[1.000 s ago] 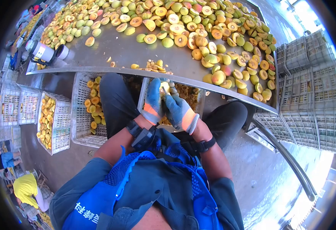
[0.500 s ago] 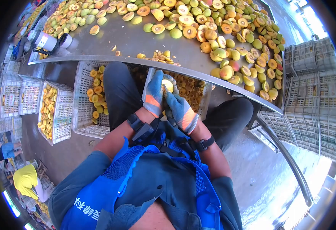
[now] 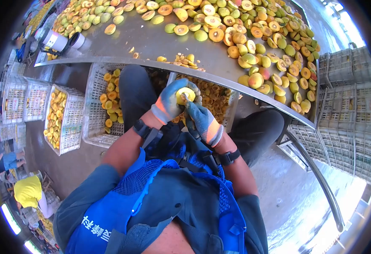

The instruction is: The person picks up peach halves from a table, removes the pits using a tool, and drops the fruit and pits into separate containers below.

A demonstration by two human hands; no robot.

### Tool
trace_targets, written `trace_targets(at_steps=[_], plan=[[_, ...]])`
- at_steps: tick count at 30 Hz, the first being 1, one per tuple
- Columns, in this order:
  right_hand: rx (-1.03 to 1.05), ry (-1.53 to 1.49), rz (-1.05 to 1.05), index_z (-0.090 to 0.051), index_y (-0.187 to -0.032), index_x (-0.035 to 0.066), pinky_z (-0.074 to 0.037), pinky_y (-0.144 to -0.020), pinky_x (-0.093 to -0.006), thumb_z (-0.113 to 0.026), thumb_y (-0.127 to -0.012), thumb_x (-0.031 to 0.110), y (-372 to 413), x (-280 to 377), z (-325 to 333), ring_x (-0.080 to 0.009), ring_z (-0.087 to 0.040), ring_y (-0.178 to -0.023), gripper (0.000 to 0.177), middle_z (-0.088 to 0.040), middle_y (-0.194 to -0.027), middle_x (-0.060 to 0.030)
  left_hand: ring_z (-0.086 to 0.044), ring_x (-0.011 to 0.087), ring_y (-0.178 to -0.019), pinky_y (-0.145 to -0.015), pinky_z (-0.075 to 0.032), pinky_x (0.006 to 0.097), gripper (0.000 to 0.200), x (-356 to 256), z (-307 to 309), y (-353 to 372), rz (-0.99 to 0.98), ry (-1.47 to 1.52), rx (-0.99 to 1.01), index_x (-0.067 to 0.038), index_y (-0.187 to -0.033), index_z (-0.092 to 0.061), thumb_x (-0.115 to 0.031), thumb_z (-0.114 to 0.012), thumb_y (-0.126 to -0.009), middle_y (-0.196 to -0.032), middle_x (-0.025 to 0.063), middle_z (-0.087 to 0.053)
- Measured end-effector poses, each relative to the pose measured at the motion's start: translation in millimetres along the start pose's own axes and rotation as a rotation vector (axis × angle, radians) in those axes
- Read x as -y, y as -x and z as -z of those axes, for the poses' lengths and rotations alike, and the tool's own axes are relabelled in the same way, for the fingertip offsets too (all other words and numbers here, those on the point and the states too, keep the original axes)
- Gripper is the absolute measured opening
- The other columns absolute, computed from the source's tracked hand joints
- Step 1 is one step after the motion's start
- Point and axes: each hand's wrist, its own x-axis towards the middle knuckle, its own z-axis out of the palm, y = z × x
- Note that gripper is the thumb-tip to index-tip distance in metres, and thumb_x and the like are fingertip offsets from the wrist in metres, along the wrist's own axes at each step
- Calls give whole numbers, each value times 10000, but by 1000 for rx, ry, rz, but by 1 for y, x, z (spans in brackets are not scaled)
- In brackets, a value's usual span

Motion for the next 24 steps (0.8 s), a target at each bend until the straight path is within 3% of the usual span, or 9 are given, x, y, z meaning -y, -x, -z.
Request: trace_targets(at_steps=[2, 3, 6, 8, 10, 14, 17, 19, 24], plan=[[21, 29, 13, -610, -913, 75, -331, -392, -243, -460, -1074, 454, -4, -4, -2, -85, -442, -436, 438, -543, -628, 2, -660, 275, -802, -794, -590, 458, 350, 7, 10, -12, 15, -24, -23, -41, -921, -603, -366, -519, -1019, -860, 129, -636], [34, 38, 36, -613, -914, 76, -351, -415, -235, -459, -1076, 453, -9, -10, 0, -81, -457, -461, 438, -548, -641, 5, -636, 253, -713, -734, -588, 442, 347, 12, 5, -11, -57, -75, -123, -52, -874, -592, -359, -528, -1021, -829, 119, -620], [87, -25, -23, -615, -926, 72, -407, -518, -208, -458, -1076, 459, -7, -24, 10, -71, -506, -558, 444, -549, -670, 22, -630, 244, -677, -704, -589, 421, 346, 28, 0, -11, -104, 136, -229, -65, -847, -585, -359, -539, -1022, -802, 111, -614], [134, -156, -88, -601, -922, 81, -377, -494, -208, -455, -1072, 475, -4, -17, 13, -73, -477, -530, 446, -515, -648, 31, -637, 244, -690, -709, -598, 419, 383, 32, -5, -14, -176, 103, -248, -68, -843, -583, -406, -551, -1021, -812, 105, -611], [176, -360, -156, -572, -902, 103, -281, -367, -226, -448, -1066, 498, 3, -3, 12, -86, -384, -400, 445, -448, -586, 34, -643, 243, -703, -714, -606, 417, 421, 35, -10, -15, -251, 68, -267, -72, -839, -580, -453, -563, -1019, -822, 99, -609], [215, -528, -195, -542, -879, 105, -244, -369, -198, -489, -1056, 494, 7, 5, 13, -51, -341, -410, 430, -407, -576, 46, -661, 251, -774, -744, -606, 414, 411, 36, -17, -9, -230, 116, -172, -71, -922, -603, -464, -547, -1028, -876, 109, -629], [275, -480, -153, -574, -939, 80, -350, -452, -169, -482, -1065, 476, 7, 2, 18, -55, -347, -434, 426, -415, -613, 53, -682, 264, -825, -745, -603, 388, 410, 28, -12, -3, -101, 88, -112, -72, -1012, -627, -459, -497, -1049, -923, 120, -665], [335, -640, -208, -569, -957, 79, -318, -414, -187, -486, -1064, 471, 8, 1, 19, -59, -338, -428, 414, -417, -609, 46, -679, 263, -814, -740, -602, 388, 423, 19, -12, 1, -16, 48, -65, -73, -1014, -628, -471, -487, -1051, -914, 123, -665], [488, -833, -217, -563, -996, 71, -246, -359, -218, -490, -1063, 458, 4, -12, 25, -66, -335, -414, 399, -427, -606, 29, -667, 258, -772, -705, -601, 402, 434, 26, -12, -6, -61, 129, 43, -78, -991, -620, -488, -489, -1041, -873, 121, -659]])
